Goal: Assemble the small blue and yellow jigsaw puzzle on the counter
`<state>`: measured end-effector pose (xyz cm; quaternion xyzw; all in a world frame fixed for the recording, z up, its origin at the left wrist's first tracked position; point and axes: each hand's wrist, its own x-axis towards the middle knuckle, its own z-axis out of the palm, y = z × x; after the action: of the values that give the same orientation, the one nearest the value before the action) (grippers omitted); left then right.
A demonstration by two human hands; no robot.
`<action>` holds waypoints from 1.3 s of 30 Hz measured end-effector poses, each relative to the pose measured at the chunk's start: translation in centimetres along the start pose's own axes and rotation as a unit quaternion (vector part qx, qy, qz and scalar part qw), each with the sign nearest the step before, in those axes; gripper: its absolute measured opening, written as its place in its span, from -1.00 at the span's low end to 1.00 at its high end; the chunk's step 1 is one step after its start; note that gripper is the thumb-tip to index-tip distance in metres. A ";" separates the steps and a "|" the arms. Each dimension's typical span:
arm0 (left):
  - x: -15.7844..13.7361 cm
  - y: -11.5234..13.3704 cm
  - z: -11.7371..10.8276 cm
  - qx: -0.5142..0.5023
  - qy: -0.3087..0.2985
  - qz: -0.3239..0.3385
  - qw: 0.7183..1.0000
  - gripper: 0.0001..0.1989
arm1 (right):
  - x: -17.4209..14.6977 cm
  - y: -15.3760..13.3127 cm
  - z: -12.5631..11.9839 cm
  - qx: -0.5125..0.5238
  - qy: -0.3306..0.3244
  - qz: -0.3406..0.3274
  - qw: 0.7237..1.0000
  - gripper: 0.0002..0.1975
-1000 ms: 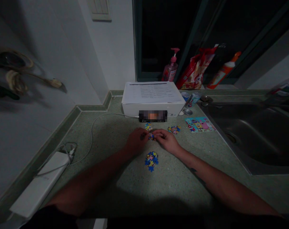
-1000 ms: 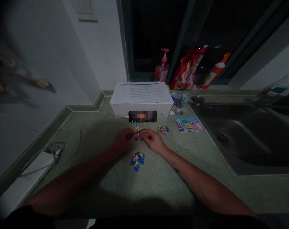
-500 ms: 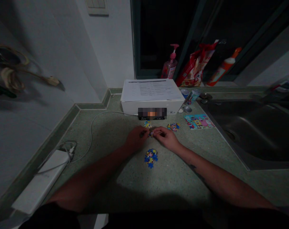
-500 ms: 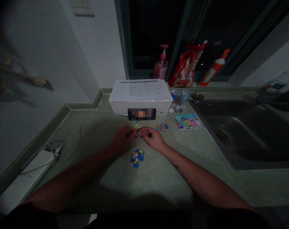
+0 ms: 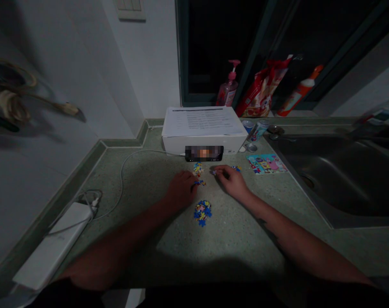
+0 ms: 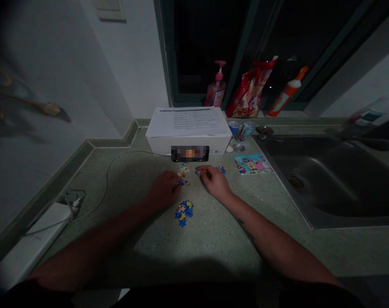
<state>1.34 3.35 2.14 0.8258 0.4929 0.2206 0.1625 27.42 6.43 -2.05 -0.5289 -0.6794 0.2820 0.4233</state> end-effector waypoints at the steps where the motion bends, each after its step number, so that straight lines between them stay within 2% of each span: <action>1: 0.0 0.0 0.0 0.007 0.000 0.004 1.000 -0.76 | 0.1 0.1 -0.2 -0.017 0.003 -0.009 1.000 -0.81; 7: 0.3 -0.6 0.6 0.019 0.004 0.019 1.000 -0.80 | 0.0 0.1 -0.7 -0.081 -0.027 -0.052 0.995 -0.79; 15: 0.3 -0.2 0.3 -0.009 -0.003 0.006 1.000 -0.75 | 0.4 -1.2 0.7 -0.057 -0.084 -0.117 0.988 -0.77; 21: 0.5 0.4 -0.2 -0.007 0.000 -0.026 1.000 -0.69 | 0.1 -1.6 0.9 -0.115 -0.047 -0.127 0.984 -0.71; 26: 0.2 0.2 -0.2 0.025 0.000 -0.026 0.999 -0.75 | -0.3 -1.7 0.7 -0.141 -0.042 -0.151 0.978 -0.72; 31: 0.1 0.0 -0.2 0.018 -0.003 -0.011 1.000 -0.81 | -0.5 -1.7 0.8 -0.135 -0.055 -0.166 0.975 -0.73; 39: 0.7 -0.4 -0.2 -0.009 -0.002 -0.048 0.999 -0.88 | -0.4 -1.7 0.7 -0.108 -0.046 -0.150 0.982 -0.75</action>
<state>1.27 4.11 2.24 0.8002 0.5295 0.2154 0.1815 26.06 5.64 -1.06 -0.4496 -0.7963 0.1643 0.3698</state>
